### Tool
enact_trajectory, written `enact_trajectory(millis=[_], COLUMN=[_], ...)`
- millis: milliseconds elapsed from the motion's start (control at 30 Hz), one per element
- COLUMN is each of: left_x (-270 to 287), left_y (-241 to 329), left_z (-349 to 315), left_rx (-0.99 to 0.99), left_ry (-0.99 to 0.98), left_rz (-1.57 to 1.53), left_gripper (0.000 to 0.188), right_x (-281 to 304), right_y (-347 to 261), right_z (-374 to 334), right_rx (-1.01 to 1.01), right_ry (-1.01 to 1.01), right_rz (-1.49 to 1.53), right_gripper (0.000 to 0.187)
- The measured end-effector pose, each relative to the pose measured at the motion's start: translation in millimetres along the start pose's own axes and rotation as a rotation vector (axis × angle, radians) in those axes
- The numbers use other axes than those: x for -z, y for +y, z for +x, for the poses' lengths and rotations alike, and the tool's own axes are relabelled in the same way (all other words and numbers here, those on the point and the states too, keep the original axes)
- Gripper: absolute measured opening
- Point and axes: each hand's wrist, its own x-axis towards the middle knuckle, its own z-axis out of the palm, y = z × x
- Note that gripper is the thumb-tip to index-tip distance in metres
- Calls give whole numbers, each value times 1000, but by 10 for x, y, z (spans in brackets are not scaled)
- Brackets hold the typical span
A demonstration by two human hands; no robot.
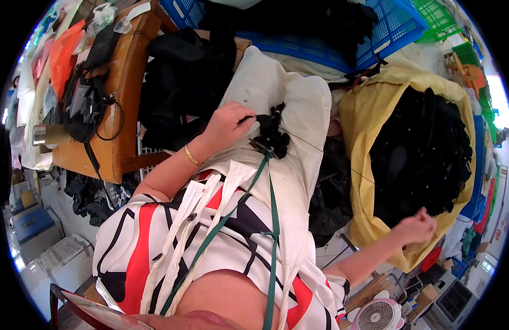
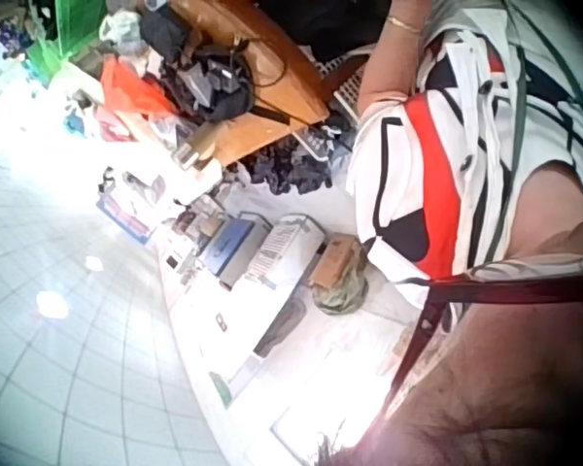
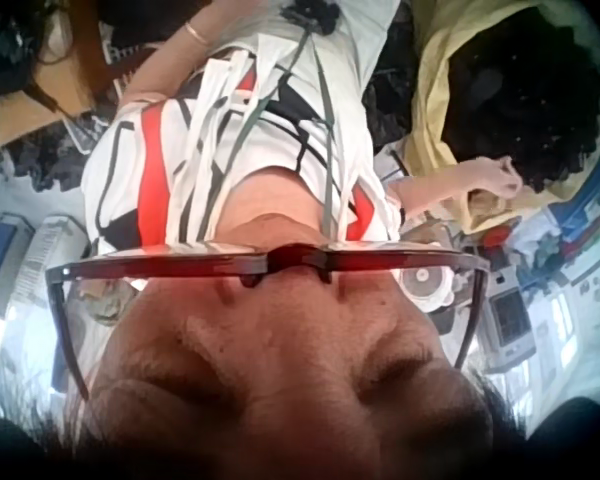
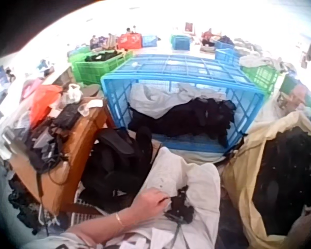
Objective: The person sits on the floor and selects a black shoe from a blue basket. They then use a needle and thread to sew the sole of the shoe, repeatedly pulling the thread through the material.
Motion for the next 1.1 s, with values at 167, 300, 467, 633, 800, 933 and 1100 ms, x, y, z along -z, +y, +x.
enact_trajectory(millis=[167, 300, 467, 633, 800, 933, 1100], left_x=[-76, -81, 264, 416, 337, 472, 930], left_y=[114, 240, -8, -407, -620, -329, 376], left_z=[-105, -113, -156, -495, -382, -58, 373], left_rx=[420, 348, 108, 177, 287, 332, 210], left_ry=[-132, -284, -263, -691, -807, -791, -658], left_rz=[-416, -469, 293, 1075, 1119, 1148, 1068], left_gripper=[12, 15, 16, 13, 20, 21, 16], right_x=[-1569, -2180, -2362, -2382, -2291, -2243, -2131], right_y=[-461, -716, -566, -527, -411, -402, -231], right_z=[-2134, -2985, -3096, -3082, -3122, -3098, -2982], right_rx=[-267, 396, 207, 13, 31, -103, -536], right_ry=[-992, -1459, -1474, -1400, -1412, -1377, -1240], right_rz=[-282, -244, -118, -83, -119, -49, 79], right_gripper=[26, 27, 20, 19, 19, 18, 17])
